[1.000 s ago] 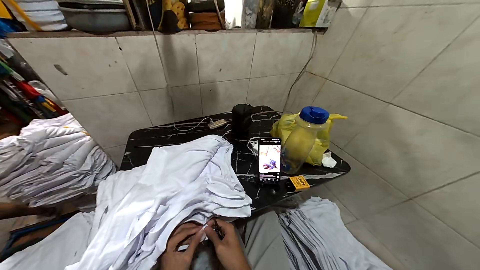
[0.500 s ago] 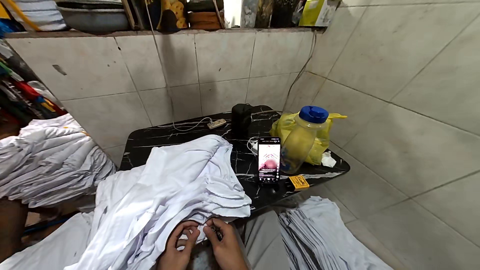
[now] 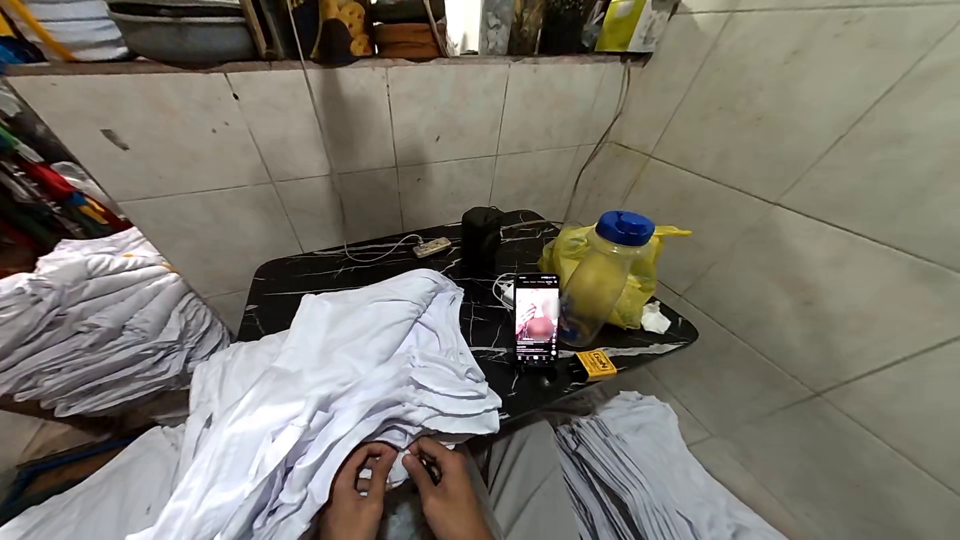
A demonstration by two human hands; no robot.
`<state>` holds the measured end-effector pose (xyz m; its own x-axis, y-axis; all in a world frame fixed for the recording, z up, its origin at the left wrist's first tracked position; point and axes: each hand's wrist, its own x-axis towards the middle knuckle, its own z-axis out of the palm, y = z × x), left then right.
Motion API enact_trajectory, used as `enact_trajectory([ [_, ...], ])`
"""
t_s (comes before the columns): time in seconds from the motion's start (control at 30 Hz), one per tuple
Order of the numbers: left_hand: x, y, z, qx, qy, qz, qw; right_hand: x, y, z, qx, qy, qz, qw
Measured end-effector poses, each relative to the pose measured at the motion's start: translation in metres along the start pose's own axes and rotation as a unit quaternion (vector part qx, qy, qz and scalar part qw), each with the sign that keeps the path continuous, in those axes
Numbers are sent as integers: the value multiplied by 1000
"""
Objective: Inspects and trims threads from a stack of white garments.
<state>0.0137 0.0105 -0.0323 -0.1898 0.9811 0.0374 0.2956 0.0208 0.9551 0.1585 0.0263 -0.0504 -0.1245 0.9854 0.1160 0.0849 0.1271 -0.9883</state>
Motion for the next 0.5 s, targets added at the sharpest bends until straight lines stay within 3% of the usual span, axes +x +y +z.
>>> enact_trajectory([
  [0.5,1,2,-3,-7,-16,-18,1000,1,1,0,-6,0,-1,1000],
])
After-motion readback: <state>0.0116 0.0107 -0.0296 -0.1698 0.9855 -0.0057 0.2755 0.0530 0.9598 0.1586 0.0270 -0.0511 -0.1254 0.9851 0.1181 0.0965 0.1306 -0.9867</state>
